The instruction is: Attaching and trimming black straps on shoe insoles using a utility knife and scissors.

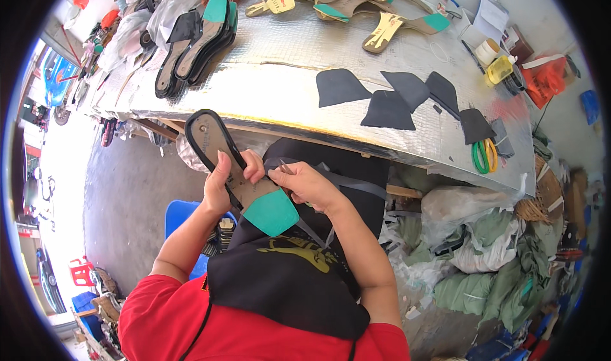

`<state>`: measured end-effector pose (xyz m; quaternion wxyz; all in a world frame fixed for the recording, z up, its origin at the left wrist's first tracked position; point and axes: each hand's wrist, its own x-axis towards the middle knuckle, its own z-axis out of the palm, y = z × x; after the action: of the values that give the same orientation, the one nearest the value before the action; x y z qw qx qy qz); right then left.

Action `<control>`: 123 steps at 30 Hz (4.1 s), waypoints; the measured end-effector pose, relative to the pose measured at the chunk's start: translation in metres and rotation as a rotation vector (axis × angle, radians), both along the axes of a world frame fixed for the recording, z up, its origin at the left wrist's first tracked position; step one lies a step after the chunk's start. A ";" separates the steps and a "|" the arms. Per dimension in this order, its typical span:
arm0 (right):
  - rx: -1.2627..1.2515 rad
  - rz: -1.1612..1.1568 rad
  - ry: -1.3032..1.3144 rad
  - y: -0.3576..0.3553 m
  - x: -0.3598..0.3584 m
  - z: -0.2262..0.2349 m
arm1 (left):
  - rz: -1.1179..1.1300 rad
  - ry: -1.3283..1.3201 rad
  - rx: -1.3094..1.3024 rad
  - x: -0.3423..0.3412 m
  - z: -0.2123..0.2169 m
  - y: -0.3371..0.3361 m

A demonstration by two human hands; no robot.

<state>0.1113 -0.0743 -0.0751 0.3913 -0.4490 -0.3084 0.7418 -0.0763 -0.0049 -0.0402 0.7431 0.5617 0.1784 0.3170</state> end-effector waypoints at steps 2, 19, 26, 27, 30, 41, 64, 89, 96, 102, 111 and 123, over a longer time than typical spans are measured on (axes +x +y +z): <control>0.041 -0.001 -0.062 -0.006 -0.005 0.004 | -0.027 -0.002 0.064 0.007 0.005 -0.001; 0.310 -0.534 -0.188 -0.030 0.022 0.023 | -0.167 0.641 0.292 0.044 -0.001 -0.022; 0.408 -0.723 -0.438 -0.034 -0.006 0.013 | 0.140 0.073 0.060 0.067 0.007 -0.014; 0.460 -0.736 -0.612 -0.035 -0.017 0.008 | 0.108 0.135 0.028 0.066 0.009 -0.016; 0.649 -0.745 -0.811 -0.053 -0.035 -0.011 | 0.170 0.297 0.012 0.063 0.014 -0.017; 0.385 -0.521 -0.596 -0.071 -0.034 -0.029 | -0.226 -0.023 -0.419 0.067 0.035 -0.006; 0.928 -1.034 -1.726 -0.035 0.058 0.080 | -0.503 -0.075 -0.646 0.066 0.070 -0.008; 0.296 -0.727 -0.205 -0.055 0.074 0.021 | 0.792 0.813 0.813 0.006 0.048 0.158; 0.129 -0.690 -0.614 -0.068 0.060 -0.029 | 1.061 1.111 1.285 -0.016 0.030 0.270; 0.190 -0.596 -0.688 -0.059 0.046 -0.040 | 1.131 0.974 1.606 0.003 0.026 0.245; 0.609 -0.338 -1.311 0.018 -0.017 -0.084 | 0.361 0.427 1.223 0.068 0.020 0.091; 0.458 -0.438 -0.880 -0.022 0.015 -0.033 | 0.217 0.580 1.106 0.212 0.013 0.170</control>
<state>0.1260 -0.0968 -0.1081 0.4583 -0.6742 -0.4961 0.2988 0.1359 0.1655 -0.0272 0.2278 0.9045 0.2383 0.2707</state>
